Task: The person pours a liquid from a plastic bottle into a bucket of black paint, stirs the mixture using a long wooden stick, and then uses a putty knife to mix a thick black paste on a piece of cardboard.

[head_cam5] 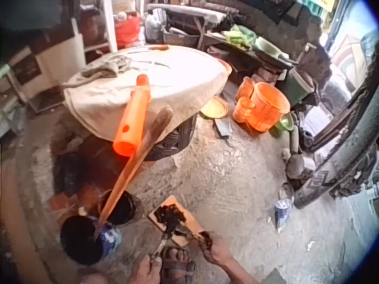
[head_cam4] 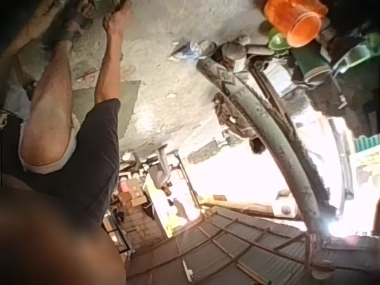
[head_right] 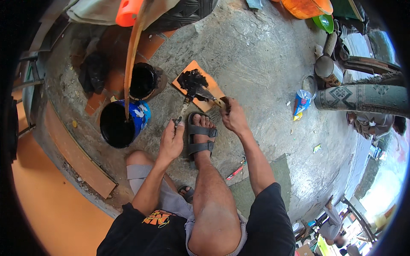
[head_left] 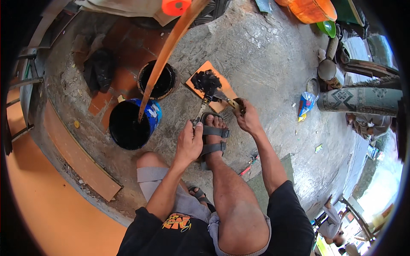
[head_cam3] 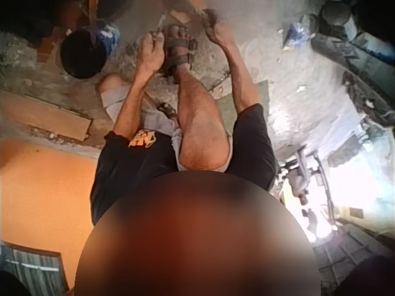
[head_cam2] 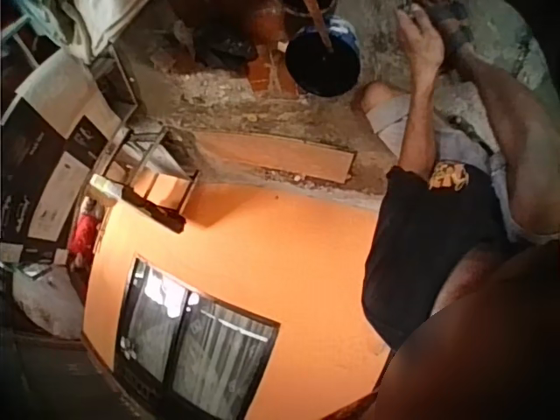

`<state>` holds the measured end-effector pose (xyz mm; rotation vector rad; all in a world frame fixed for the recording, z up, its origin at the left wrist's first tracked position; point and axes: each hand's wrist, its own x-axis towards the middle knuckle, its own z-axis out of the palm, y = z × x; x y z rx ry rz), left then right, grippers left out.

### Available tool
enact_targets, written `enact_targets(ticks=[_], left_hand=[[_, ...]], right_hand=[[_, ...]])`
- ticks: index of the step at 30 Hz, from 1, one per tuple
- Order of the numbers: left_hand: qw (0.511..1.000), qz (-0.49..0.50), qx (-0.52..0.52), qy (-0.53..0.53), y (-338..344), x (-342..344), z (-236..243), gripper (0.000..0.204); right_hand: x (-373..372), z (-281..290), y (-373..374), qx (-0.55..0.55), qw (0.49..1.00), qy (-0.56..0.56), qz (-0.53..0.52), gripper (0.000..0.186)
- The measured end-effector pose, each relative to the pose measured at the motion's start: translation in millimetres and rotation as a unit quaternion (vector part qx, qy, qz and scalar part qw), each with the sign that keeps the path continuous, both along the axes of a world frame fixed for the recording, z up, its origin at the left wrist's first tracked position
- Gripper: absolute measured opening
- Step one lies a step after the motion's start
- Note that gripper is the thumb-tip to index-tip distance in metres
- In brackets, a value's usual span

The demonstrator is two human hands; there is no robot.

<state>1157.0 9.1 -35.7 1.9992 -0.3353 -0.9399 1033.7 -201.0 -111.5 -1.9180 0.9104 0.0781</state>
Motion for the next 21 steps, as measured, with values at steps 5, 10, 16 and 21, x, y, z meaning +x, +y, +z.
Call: enact_targets(ticks=[5, 10, 16, 21], left_hand=[[0.997, 0.049, 0.029, -0.044, 8.7, -10.7, -9.7, 0.027], [0.997, 0.075, 0.004, -0.031, 15.0, -21.2, -31.2, 0.026], [0.988, 0.136, 0.003, 0.072, -20.9, -29.8, -68.7, 0.029], [0.988, 0.101, 0.107, 0.044, -37.2, -26.2, -68.4, 0.038]], right_hand=[[0.4, 19.9, 24.0, 0.138, 0.987, 0.084, -0.002, 0.042], [0.2, 40.4, 31.5, 0.122, 0.988, 0.083, -0.055, 0.043], [-2.0, 71.2, 25.5, -0.087, 0.994, 0.064, -0.006, 0.039], [11.7, 94.1, 54.1, -0.121, 0.990, 0.059, 0.036, 0.035]])
